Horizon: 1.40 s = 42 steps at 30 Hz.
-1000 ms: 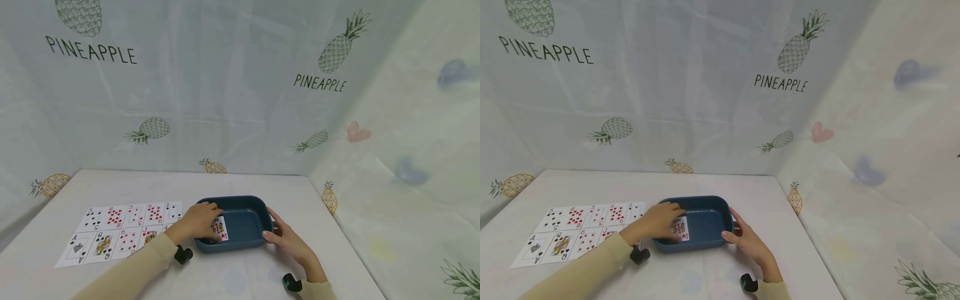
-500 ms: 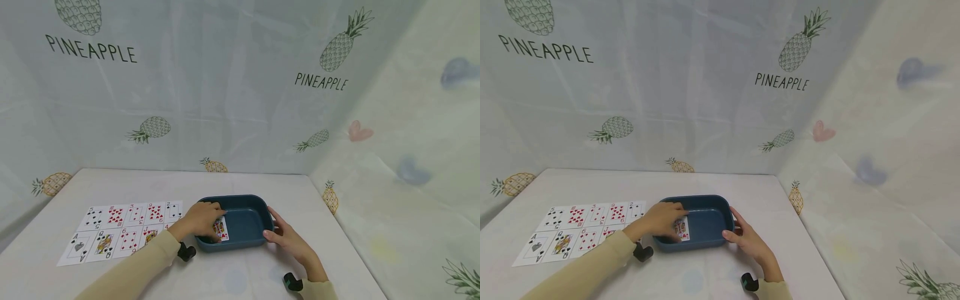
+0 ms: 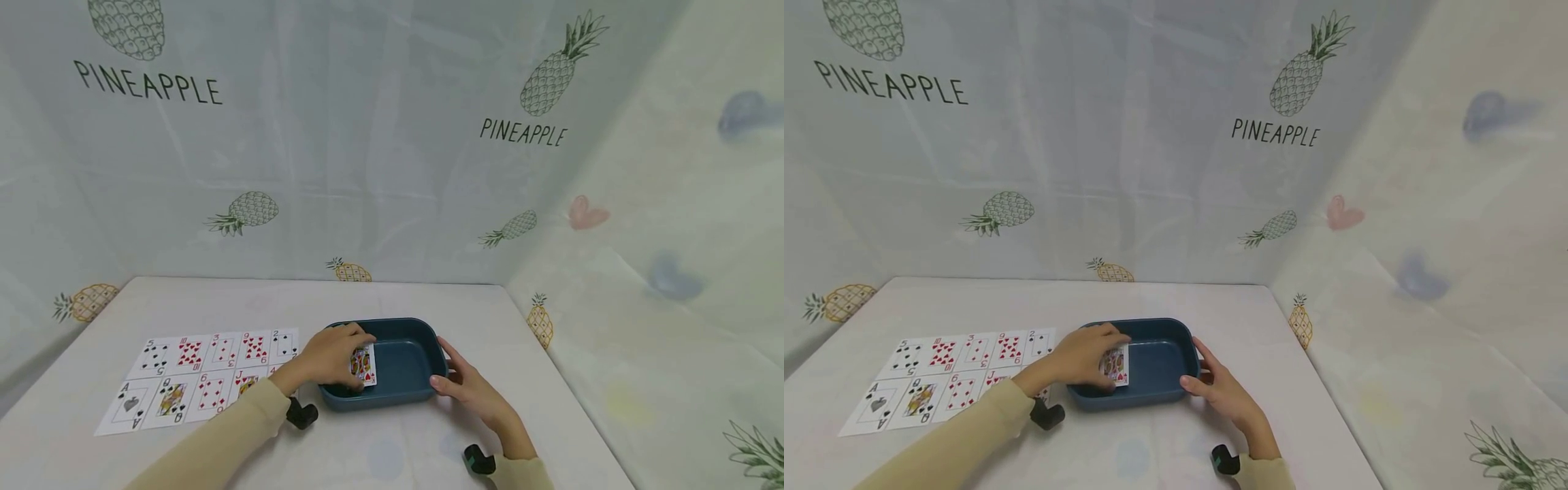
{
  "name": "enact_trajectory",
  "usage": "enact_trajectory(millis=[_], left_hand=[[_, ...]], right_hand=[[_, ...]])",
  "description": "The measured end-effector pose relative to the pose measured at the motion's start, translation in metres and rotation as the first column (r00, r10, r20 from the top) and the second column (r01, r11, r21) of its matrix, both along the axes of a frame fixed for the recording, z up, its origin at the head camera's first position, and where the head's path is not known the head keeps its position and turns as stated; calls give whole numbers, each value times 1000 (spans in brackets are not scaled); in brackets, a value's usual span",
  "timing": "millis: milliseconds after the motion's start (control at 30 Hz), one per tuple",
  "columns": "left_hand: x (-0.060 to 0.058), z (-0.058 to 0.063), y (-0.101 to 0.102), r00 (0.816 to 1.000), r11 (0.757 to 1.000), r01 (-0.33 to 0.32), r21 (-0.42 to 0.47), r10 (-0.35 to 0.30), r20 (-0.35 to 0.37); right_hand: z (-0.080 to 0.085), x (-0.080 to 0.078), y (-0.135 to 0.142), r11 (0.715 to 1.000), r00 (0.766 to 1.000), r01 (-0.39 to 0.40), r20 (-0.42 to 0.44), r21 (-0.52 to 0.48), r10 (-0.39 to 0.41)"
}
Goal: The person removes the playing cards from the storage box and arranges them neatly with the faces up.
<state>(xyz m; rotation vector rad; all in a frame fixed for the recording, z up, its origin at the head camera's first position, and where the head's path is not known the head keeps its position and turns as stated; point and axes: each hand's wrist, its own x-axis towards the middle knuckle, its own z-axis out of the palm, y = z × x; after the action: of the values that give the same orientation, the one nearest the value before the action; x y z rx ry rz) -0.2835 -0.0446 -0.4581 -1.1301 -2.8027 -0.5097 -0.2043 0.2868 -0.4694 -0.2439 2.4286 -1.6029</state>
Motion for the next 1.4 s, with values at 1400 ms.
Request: enact_trajectory(millis=[1400], left_hand=[[18, 90, -131, 989, 992, 97, 81, -105, 106]], right_hand=[[0, 1, 0, 1000, 1000, 12, 0, 9, -12]])
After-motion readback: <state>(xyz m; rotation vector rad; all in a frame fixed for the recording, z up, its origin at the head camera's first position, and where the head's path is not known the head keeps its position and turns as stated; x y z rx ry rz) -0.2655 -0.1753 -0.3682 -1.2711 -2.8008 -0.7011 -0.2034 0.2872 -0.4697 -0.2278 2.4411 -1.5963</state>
